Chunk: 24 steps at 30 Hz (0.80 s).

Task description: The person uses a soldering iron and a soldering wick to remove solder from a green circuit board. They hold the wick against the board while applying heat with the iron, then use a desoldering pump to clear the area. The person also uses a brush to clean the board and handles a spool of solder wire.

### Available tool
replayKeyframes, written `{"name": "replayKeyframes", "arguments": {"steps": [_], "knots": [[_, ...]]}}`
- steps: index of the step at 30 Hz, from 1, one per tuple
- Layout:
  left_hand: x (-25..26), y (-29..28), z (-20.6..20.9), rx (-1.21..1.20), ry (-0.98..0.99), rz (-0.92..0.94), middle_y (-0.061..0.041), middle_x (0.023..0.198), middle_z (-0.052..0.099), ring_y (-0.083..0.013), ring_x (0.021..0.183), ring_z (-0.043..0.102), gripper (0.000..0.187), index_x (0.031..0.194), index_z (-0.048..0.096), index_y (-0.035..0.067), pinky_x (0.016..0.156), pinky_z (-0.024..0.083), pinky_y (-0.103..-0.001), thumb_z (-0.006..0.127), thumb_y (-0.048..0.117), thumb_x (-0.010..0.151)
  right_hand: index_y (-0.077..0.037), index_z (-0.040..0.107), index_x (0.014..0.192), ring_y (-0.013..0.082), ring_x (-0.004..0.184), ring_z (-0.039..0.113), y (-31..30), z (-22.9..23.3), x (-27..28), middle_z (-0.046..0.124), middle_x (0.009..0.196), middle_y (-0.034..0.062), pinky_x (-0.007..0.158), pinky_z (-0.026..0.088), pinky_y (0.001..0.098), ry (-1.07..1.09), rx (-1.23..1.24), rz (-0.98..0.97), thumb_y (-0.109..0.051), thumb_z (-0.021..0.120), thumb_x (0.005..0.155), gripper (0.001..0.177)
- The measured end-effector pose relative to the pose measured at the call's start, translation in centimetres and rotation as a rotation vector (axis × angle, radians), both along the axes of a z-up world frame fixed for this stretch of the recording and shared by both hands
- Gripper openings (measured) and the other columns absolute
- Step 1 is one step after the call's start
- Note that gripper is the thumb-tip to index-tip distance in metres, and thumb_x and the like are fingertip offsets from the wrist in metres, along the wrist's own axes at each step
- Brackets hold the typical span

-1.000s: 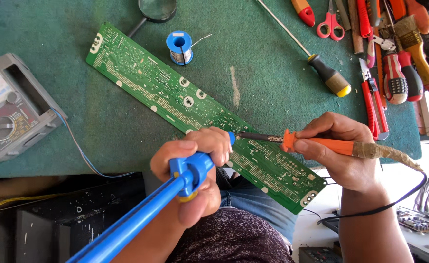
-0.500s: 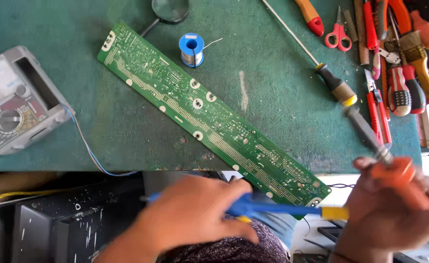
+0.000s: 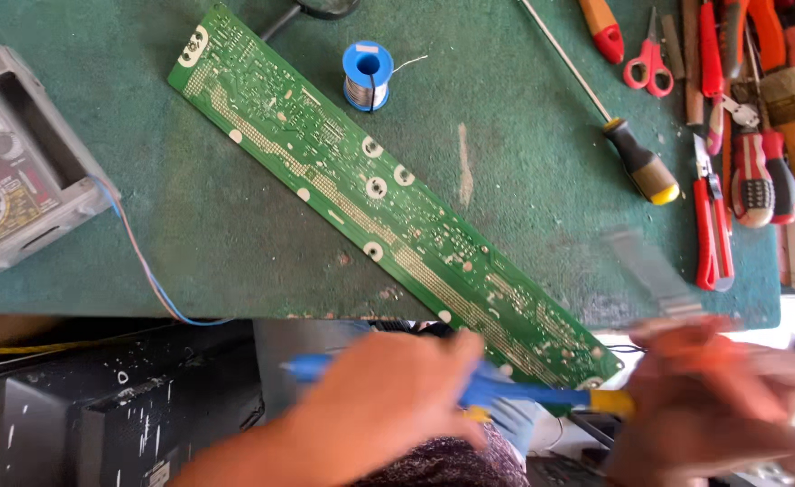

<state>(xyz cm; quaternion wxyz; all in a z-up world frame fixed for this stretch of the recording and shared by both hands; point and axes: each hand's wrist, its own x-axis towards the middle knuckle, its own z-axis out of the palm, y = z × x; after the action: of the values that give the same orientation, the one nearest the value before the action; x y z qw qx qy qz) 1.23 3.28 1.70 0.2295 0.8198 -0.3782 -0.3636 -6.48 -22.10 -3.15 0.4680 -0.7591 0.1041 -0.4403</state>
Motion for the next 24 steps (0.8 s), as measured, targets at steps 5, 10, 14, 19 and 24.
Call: {"name": "replayKeyframes", "arguments": {"steps": [5,10,14,19,24], "knots": [[2.6,6.2,-1.7,0.257,-0.243,0.472,-0.002,0.084,0.072,-0.0336,0.067,0.074,0.051,0.115,0.051,0.023,0.052,0.055,-0.056,0.064,0.071,0.103,-0.016,0.045,0.123,0.0266,0.068,0.054,-8.9,-4.5,-3.1,0.042,0.079,0.0087,0.074,0.053,0.0402,-0.016,0.098,0.167,-0.059,0.056,0.109,0.046],[3.9,8.2,-2.8,0.202,-0.508,0.794,0.001,0.097,0.07,-0.0335,0.079,0.072,0.054,0.128,0.057,0.021,0.051,0.057,-0.054,0.073,0.062,0.097,-0.004,0.067,0.116,0.0374,0.121,0.081,-6.2,0.8,-2.4,0.08,0.119,0.0181,0.122,0.063,0.0564,0.421,0.031,0.72,-0.026,0.073,0.092,0.033],[4.4,8.1,-3.0,0.237,-0.525,0.751,0.005,0.099,0.069,-0.0291,0.078,0.074,0.056,0.126,0.059,0.023,0.045,0.056,-0.05,0.075,0.066,0.094,-0.012,0.054,0.112,0.025,0.097,0.084,-2.4,1.0,-0.2,0.076,0.103,0.013,0.11,0.072,0.0569,0.23,-0.085,0.645,-0.014,0.066,0.094,0.022],[4.9,8.4,-2.8,0.255,-0.519,0.699,0.008,0.1,0.07,-0.0206,0.069,0.073,0.057,0.129,0.06,0.024,0.038,0.056,-0.042,0.068,0.071,0.098,-0.013,0.062,0.12,0.0193,0.099,0.085,-3.5,2.3,0.1,0.079,0.109,0.0113,0.113,0.072,0.052,0.396,-0.179,0.773,-0.014,0.069,0.096,0.025],[4.5,8.6,-3.0,0.255,-0.581,0.656,0.008,0.104,0.069,-0.0166,0.073,0.073,0.066,0.14,0.06,0.025,0.041,0.056,-0.038,0.076,0.066,0.092,-0.013,0.065,0.114,0.0212,0.091,0.085,-4.3,1.7,-0.3,0.078,0.099,0.0117,0.108,0.072,0.052,0.377,-0.122,0.749,-0.014,0.073,0.089,0.027]]}}
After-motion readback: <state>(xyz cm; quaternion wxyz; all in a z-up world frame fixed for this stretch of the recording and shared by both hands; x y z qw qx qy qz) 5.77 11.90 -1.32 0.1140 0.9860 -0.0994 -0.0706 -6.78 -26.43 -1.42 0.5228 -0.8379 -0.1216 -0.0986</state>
